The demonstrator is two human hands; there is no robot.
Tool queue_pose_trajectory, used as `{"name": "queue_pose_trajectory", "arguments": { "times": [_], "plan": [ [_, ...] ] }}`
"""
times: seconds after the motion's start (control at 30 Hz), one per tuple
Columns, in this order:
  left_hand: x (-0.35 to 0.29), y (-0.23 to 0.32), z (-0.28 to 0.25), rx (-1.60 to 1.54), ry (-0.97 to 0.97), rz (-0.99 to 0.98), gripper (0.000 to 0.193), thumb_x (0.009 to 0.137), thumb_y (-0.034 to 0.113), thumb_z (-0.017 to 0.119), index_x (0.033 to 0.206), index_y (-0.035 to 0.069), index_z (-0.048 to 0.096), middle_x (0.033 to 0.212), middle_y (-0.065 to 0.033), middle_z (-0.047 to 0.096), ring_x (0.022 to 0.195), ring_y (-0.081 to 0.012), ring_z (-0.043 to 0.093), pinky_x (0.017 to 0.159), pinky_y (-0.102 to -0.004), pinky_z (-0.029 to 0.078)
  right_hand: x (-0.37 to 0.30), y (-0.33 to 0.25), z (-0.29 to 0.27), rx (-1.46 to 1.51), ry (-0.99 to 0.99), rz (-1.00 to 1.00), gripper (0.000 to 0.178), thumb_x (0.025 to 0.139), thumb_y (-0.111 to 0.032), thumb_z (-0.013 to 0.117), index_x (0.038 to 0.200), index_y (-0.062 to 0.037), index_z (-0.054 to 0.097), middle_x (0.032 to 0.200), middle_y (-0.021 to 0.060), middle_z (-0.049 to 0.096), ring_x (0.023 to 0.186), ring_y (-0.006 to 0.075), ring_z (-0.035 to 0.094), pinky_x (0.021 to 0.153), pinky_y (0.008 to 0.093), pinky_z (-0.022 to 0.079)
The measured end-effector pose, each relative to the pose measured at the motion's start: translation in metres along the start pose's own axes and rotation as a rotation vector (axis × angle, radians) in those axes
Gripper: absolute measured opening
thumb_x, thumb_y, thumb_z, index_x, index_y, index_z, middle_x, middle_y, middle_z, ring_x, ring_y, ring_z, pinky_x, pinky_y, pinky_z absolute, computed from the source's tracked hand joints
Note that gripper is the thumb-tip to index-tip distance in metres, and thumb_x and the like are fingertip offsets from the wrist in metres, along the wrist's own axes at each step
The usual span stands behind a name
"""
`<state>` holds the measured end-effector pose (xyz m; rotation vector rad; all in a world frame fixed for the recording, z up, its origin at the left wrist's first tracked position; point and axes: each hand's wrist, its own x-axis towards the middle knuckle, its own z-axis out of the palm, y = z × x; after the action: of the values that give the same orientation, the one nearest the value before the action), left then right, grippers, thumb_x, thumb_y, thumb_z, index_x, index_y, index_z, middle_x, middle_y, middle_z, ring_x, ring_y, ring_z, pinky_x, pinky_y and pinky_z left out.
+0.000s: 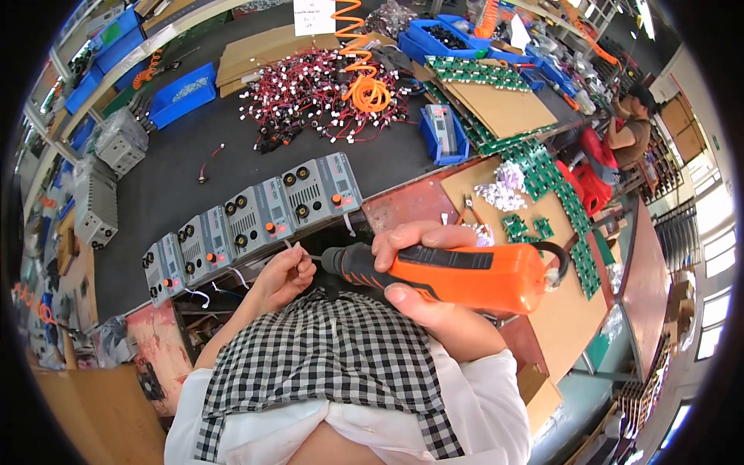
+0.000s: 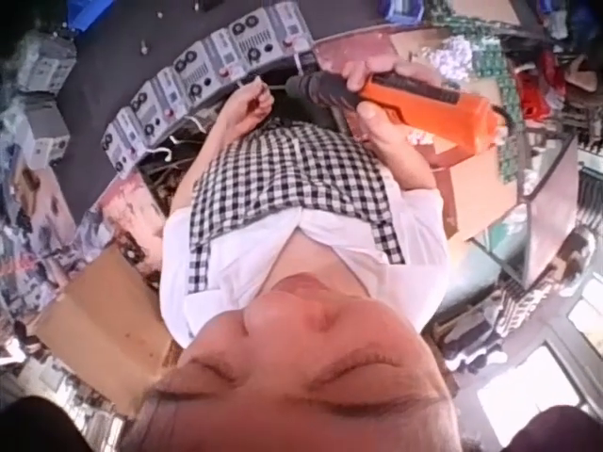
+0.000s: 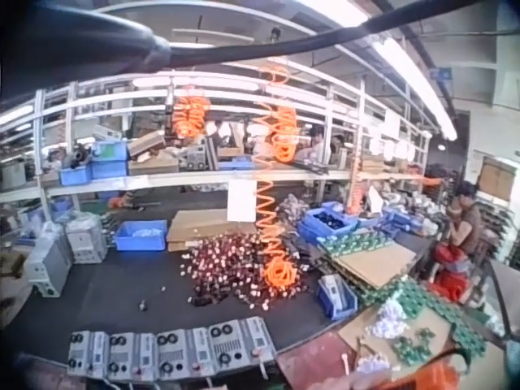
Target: Assembling or disassembling internal components and wiring for power supply units using a power screwdriver.
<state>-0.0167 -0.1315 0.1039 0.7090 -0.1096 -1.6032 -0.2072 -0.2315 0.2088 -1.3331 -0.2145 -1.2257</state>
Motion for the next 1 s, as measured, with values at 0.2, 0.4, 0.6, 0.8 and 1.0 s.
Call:
{"name": "queue_pose_trajectory", "arguments": {
  "times": [0.2, 0.4, 0.6, 0.8, 1.0],
  "plan": [
    [0.024, -0.008, 0.005, 0.164, 0.075, -0.043, 0.019, 0.084, 0.020, 0.048, 0.078, 0.002, 0.053, 0.062, -0.0029, 0.050, 0.054, -0.0093, 0.043, 0.047, -0.0185, 0.034, 0.006, 0.000, -0.038, 0.038, -0.064, -0.004, 0.050, 0.065, -0.001, 0.063, 0.103, -0.0132, 0.032, 0.100, 0.0111, 0.047, 0.074, 0.0204, 0.052, 0.068, 0.0383, 0.041],
    [0.088, 0.036, -0.008, 0.326, 0.184, -0.150, 0.042, 0.084, 0.040, 0.040, 0.090, 0.001, 0.055, 0.066, -0.0009, 0.050, 0.059, -0.0094, 0.047, 0.051, -0.0215, 0.039, 0.009, -0.003, -0.063, -0.018, 0.130, -0.050, 0.050, 0.064, -0.001, 0.062, 0.103, -0.0140, 0.033, 0.101, 0.0078, 0.048, 0.073, 0.0200, 0.052, 0.068, 0.0403, 0.040],
    [0.215, 0.124, -0.007, 0.903, 0.384, 0.060, 0.036, 0.071, 0.029, 0.064, 0.092, 0.003, 0.052, 0.063, -0.0008, 0.051, 0.056, -0.0092, 0.047, 0.049, -0.0239, 0.036, 0.007, -0.012, -0.049, -0.363, 0.419, 0.064, 0.053, 0.060, -0.012, 0.071, 0.101, -0.0155, 0.037, 0.090, 0.0021, 0.045, 0.065, 0.0156, 0.048, 0.066, 0.0358, 0.038],
    [0.351, 0.152, -0.037, 1.576, 0.545, 0.330, 0.061, 0.062, 0.038, 0.066, 0.108, 0.004, 0.047, 0.101, -0.0149, 0.054, 0.096, -0.0274, 0.051, 0.079, -0.0362, 0.041, 0.005, -0.005, -0.030, -0.573, 0.686, 0.124, 0.051, 0.060, -0.012, 0.070, 0.100, -0.0136, 0.038, 0.087, 0.0028, 0.047, 0.064, 0.0158, 0.048, 0.064, 0.0338, 0.041],
    [0.364, 0.147, -0.007, 2.211, 0.529, 0.172, 0.026, 0.077, 0.031, 0.051, 0.090, 0.009, 0.056, 0.087, -0.0126, 0.059, 0.084, -0.0257, 0.057, 0.067, -0.0384, 0.045, 0.001, -0.001, -0.027, -0.712, 0.770, 0.050, 0.054, 0.056, -0.012, 0.074, 0.096, -0.0132, 0.037, 0.088, 0.0050, 0.051, 0.062, 0.0192, 0.052, 0.063, 0.0367, 0.042]
  ]
}}
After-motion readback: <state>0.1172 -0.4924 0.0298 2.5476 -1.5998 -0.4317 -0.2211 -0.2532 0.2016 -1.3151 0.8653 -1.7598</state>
